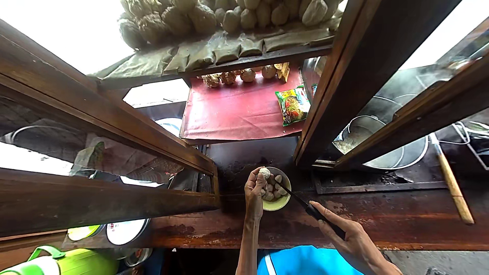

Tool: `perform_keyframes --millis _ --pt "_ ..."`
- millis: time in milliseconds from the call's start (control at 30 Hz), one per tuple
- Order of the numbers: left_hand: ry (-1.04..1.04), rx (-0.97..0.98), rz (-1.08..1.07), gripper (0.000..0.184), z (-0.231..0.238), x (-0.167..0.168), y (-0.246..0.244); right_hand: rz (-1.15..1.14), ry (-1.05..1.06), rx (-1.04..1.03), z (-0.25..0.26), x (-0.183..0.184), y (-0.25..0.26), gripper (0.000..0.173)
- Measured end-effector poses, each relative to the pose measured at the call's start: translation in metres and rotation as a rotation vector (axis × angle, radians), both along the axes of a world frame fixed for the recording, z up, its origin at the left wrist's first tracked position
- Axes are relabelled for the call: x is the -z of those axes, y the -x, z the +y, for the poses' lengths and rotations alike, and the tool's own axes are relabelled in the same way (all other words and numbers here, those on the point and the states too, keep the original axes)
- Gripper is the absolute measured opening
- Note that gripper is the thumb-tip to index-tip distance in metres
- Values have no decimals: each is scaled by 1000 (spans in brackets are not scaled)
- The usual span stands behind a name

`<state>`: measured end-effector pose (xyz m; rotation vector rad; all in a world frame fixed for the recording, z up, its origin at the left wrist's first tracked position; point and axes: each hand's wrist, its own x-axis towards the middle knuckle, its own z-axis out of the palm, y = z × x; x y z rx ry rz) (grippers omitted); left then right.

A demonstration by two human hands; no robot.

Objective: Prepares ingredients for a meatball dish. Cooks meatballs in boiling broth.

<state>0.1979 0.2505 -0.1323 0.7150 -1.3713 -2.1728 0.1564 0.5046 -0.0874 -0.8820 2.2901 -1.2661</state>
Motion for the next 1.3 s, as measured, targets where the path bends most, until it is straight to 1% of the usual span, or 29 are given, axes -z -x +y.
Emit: perform_keyframes --millis 67,167,267,367,700,800,867,933,1000,1067,1133,1167,1200,1233,1300 --pt "-21 51 -3 33 -2 -1 -2 87 47 8 -4 -1 4 45" --pt "-30 122 2 36 -1 0 -6 161 46 -6 -14 5 11 45" --pt "-25 166 -7 37 -1 1 -9 169 23 -24 -16 10 12 45" --pt "-29 187 -22 36 0 0 -11 158 42 -35 -16 18 10 45" --pt "9 227 -101 33 11 10 -8 135 35 -5 -31 40 7 46" --pt "-7 206 -106 33 14 11 -5 129 13 -12 -33 40 8 46" --pt "-52 149 -125 34 14 11 -3 128 -18 -22 -30 40 8 46" --pt "-97 82 -141 37 10 12 0 106 -59 -30 -24 38 6 46" --pt "-99 49 -173 38 1 17 0 47 -103 -43 -11 34 5 47" --pt "24 34 -274 35 -8 27 -2 -41 -146 -44 5 31 5 47" --pt "290 104 -461 29 -14 38 -4 -98 -184 1 17 31 7 47" --pt "415 157 -560 29 -15 42 -4 -124 -197 28 20 31 8 47" --pt "498 203 -641 31 -15 44 -5 -143 -193 54 22 31 8 47" --pt "532 232 -694 34 -14 43 -5 -150 -182 76 22 32 9 47" --pt "479 234 -701 35 -15 35 -6 -140 -146 108 19 31 10 47"
